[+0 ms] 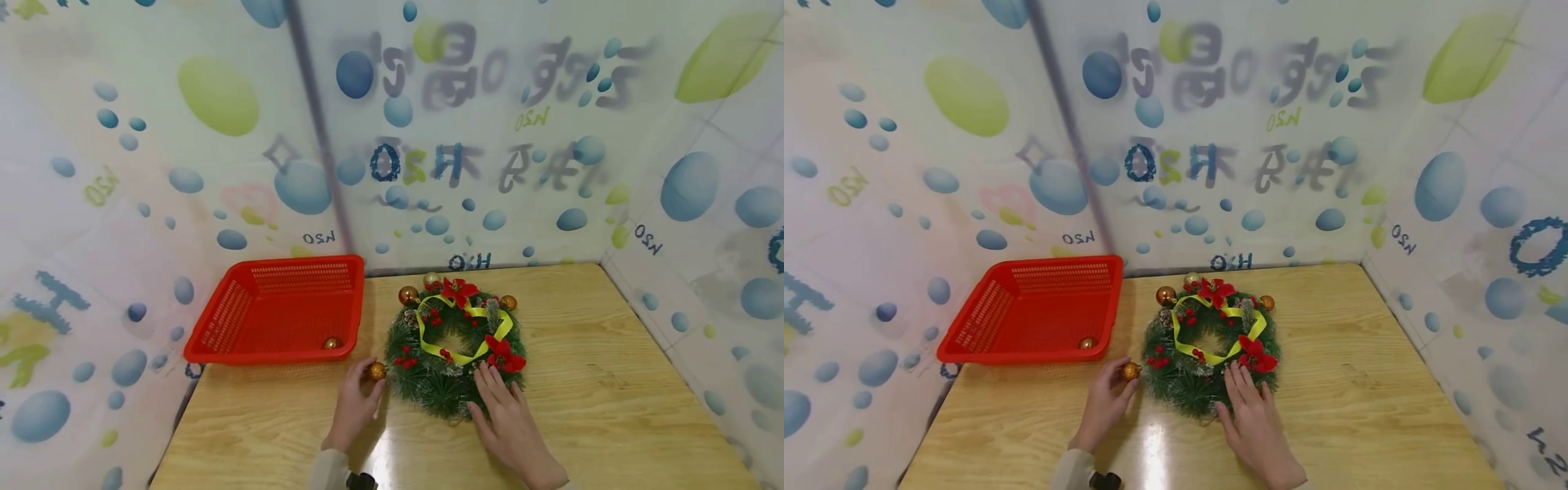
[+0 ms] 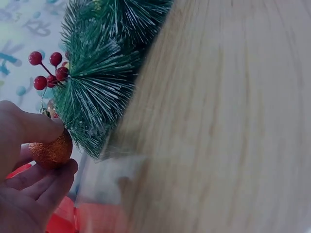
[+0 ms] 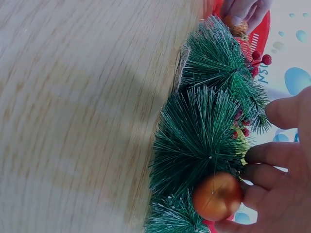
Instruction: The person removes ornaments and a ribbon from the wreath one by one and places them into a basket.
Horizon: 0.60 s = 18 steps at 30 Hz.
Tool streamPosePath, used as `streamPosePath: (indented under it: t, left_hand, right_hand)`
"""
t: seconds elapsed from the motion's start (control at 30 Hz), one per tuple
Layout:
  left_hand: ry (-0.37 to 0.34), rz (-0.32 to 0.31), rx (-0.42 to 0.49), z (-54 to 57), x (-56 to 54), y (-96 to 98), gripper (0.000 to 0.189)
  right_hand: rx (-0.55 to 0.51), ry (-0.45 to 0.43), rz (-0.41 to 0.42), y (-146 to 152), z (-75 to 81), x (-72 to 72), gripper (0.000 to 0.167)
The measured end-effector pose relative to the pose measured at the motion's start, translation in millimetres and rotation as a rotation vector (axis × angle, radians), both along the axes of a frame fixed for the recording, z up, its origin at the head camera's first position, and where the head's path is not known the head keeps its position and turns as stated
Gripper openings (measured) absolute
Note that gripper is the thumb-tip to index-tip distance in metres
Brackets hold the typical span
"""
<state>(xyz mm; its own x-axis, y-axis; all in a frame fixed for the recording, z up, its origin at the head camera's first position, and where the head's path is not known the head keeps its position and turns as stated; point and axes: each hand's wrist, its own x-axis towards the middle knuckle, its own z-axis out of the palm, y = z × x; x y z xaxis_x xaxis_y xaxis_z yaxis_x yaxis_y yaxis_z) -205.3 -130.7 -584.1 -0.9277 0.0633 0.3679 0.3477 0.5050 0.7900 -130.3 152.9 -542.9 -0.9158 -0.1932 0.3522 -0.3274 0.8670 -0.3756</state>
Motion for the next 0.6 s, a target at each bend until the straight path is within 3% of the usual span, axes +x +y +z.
streamPosePath:
  t: [0.2,0.6]
  left_hand:
    - [0.011,-0.016,0.089,6.5,3.8,4.5,0.043]
    - [0.054,-0.004,0.078,15.1,6.1,8.7,0.042]
  right_hand:
    - [-0.008,-0.009,-0.003,0.8,-0.9,-0.5,0.058]
    - [-0.012,-0.007,-0.004,1.2,-2.8,-1.2,0.057]
